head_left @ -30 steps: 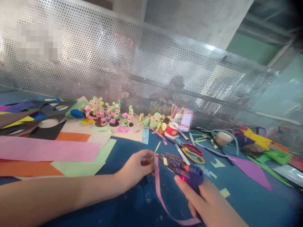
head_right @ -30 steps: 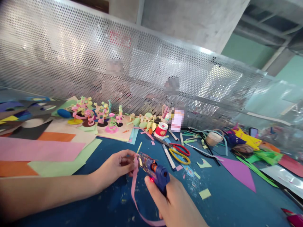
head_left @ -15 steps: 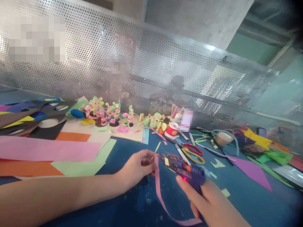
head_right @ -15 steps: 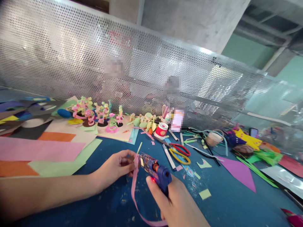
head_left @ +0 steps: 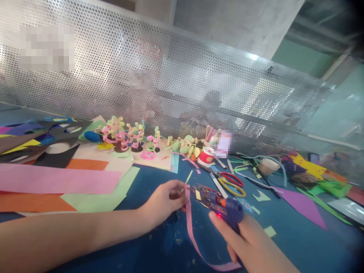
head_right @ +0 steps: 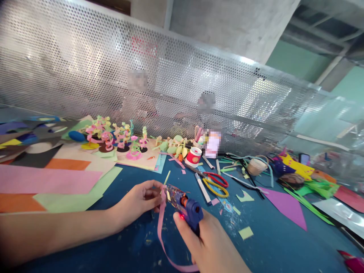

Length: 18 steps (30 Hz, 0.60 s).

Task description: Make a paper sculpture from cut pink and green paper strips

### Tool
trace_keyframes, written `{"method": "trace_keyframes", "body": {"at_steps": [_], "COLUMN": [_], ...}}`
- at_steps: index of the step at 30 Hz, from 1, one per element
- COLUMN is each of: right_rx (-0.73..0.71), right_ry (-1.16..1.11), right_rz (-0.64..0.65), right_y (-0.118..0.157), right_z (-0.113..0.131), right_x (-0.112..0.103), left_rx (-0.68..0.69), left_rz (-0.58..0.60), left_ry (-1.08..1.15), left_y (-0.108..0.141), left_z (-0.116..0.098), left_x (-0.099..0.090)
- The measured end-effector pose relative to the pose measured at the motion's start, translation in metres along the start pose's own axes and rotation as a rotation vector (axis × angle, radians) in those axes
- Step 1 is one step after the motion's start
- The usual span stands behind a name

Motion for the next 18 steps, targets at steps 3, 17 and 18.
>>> {"method": "trace_keyframes", "body": {"at_steps": [3,17,18], "right_rx": [0.009,0.008,0.013], "right_ry": [0.012,0.027,0.024], "right_rz": [-0.012,0.011,0.017], "right_y": [-0.0004,-0.0009,-0.0014], "right_z": [-0.0010,-0.0073,-0.0059], "right_x": [-0.0009,-0.0012,-0.0006], "left_rx": [-0.001,-0.004,0.000], "left_rz": [0.008,0.018,0.013], "left_ry": [-0.011,-0.019,-0.014], "left_y": [-0.0001,-0.0004,-0.0006], "left_z": [0.0010,-0.0009,-0.0009], "left_x": [0.0003,0.0009,0.0008]}}
Point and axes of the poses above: each hand's wrist, its own y-axis away from the middle knuckle, its own x-axis out of the palm, z = x × y, the point moved 5 cm from there along -y, towards the middle knuckle, and after that the axes turned 11 degrees about x, right-handed, at the moved point
